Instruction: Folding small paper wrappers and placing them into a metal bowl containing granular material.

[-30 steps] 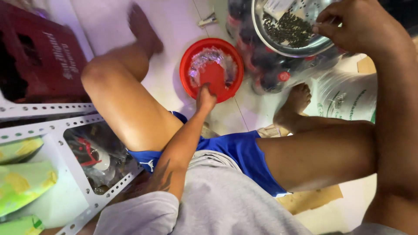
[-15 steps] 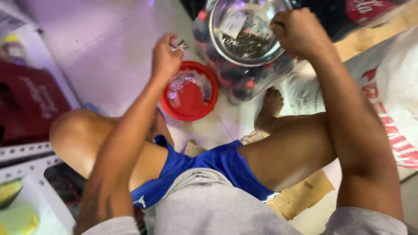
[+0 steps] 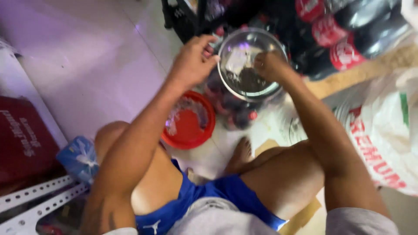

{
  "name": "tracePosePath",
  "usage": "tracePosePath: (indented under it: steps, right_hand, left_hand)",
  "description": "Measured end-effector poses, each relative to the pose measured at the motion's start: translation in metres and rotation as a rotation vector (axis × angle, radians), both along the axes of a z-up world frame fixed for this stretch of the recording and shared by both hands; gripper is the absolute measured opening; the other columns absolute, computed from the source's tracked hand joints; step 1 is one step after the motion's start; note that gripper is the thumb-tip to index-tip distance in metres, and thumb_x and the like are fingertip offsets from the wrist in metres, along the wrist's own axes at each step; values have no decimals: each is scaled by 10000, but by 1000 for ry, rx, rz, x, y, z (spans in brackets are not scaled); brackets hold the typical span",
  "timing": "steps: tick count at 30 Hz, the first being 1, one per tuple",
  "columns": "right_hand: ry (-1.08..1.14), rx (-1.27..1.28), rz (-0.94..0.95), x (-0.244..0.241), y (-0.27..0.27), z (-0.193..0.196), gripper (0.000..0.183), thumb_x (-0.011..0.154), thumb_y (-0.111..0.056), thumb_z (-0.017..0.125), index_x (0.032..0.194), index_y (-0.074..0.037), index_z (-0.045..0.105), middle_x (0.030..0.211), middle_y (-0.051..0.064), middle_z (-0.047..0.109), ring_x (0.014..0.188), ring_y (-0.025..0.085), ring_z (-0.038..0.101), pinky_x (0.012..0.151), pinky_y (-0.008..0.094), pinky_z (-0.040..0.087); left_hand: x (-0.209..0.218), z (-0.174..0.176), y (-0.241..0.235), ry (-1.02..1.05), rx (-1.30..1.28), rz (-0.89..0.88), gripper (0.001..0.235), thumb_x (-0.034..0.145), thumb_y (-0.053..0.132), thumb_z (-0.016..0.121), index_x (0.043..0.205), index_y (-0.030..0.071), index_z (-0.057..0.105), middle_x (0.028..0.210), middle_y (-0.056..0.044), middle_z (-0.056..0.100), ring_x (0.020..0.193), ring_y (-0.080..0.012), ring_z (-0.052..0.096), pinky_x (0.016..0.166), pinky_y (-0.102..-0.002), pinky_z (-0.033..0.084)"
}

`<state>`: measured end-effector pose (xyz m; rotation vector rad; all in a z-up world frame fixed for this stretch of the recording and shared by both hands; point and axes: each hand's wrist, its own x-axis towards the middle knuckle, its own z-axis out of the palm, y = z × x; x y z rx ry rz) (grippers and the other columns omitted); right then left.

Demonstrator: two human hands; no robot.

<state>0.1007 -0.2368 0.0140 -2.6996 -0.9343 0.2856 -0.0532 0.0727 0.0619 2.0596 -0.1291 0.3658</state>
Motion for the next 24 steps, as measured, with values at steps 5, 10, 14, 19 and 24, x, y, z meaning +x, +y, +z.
tracePosePath:
  steps: [5,10,14,19,24]
  right_hand:
    - [-23,106,-222,18,17,-50,422,1027,-320,741,1344,-42,764,1197,205,799,1016,429,745,887,516,560]
    - [80,262,-181,15,45,-38,365,871,-111,914,1190,19,791,1090,264,752,1143,513,734,987,575,582]
    - [132,235,-240,28,39,-56,299,875,-143,907,1138,-47,803,1007,182,773,954,400,783,823,486,600]
    - [297,467,-351,25,37,-49,248,904,6,846,1134,-21,758,880,94,712,784,218,722,695,341,579]
    - [344,564,-399,39,19,-75,184,906,-7,848,1043,-96,764,795,10,683,726,147,706,683,275,551]
  left_hand:
    - [13,-6,-9,82,-5,-6,431,955,139,791,1374,119,689,1061,-32,689,784,-142,648,736,-314,590]
    - [35,-29,-2,189,-43,33,478,936,223,873,1389,214,722,1112,-42,750,974,-244,809,837,-424,660]
    - [46,-43,7,213,-33,26,477,927,209,876,1380,190,730,1094,-75,758,960,-284,813,825,-460,670]
    - [57,-60,25,268,-100,26,450,962,237,844,1394,198,727,1104,-99,775,900,-280,806,773,-431,662]
    - [54,-77,40,262,-157,41,426,993,146,805,1405,76,721,1091,-199,772,847,-301,784,732,-434,647]
